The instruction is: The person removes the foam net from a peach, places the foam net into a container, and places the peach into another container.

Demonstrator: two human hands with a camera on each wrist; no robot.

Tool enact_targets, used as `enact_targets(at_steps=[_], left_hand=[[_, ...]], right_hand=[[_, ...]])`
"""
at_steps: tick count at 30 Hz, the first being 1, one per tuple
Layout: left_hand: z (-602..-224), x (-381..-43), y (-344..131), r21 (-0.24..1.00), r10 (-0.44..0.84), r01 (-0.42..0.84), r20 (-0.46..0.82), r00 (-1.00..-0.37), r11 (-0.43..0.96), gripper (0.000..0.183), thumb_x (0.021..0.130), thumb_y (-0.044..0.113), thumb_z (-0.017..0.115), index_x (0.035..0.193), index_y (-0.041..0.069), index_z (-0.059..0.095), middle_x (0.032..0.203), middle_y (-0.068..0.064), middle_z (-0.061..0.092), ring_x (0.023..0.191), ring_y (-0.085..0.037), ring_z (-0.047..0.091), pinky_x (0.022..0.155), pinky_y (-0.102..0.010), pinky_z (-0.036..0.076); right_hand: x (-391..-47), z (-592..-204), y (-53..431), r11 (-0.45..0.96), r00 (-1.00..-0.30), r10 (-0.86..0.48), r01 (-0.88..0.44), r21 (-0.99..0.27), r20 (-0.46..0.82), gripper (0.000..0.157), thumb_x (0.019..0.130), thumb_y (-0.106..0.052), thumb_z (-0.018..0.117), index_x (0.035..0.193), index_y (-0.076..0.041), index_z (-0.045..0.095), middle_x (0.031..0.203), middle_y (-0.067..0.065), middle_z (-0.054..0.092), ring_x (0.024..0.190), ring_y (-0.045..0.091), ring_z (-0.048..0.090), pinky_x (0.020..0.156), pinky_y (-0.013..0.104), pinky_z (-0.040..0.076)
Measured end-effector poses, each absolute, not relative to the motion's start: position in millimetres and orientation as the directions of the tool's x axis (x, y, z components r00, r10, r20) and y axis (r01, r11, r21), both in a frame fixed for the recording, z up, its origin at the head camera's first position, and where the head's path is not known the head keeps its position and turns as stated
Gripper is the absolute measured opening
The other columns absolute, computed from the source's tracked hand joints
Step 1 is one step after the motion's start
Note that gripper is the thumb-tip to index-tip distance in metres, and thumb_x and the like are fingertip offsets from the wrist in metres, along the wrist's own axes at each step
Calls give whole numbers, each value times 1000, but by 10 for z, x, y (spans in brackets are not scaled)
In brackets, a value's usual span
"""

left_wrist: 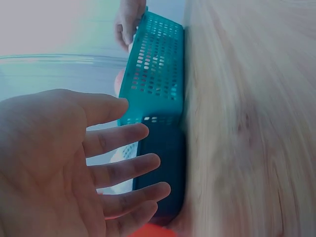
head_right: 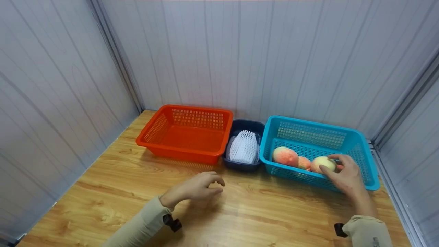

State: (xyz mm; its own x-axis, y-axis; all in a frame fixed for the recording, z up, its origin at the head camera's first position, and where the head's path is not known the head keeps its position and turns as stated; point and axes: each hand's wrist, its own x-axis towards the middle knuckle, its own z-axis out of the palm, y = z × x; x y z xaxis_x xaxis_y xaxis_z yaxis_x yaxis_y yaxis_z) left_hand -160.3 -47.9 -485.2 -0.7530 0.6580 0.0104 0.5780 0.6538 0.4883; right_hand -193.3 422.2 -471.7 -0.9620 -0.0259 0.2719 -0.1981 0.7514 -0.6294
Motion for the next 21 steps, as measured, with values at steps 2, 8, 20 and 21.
enact_targets(at_steps=[2,8,20,21], left_hand=[[-4835,-1612,-537,491,653,578,23,-757,652,28,98,32,57,116,12,68,112,0,64,104,-17,59,89,-28,46],[-4748,-1642,-751,485,585,601,205,-784,635,21,96,26,61,110,13,68,107,3,64,100,-13,58,86,-29,47],[-4441,-1899,-908,250,375,559,524,-765,791,37,90,30,67,125,18,61,132,-7,51,129,-36,39,97,-51,40],[-4411,-1943,-890,245,373,537,492,-786,808,41,91,33,66,129,19,59,138,-9,48,134,-41,34,100,-55,36]], right_hand=[[-1930,-4737,4218,759,-937,29,-205,-617,347,45,91,-31,69,121,1,59,123,19,50,106,23,54,67,6,38],[-1961,-4732,4156,746,-746,151,-345,-569,649,14,87,-10,72,97,0,71,98,-10,58,90,-11,48,75,7,37],[-2179,-4279,3732,789,-593,-35,-511,-342,805,13,88,-6,66,97,0,74,96,18,70,97,4,60,86,4,31],[-2210,-4241,3685,793,-601,-55,-512,-331,797,13,88,-6,66,97,0,73,96,17,70,96,12,63,86,3,30]])
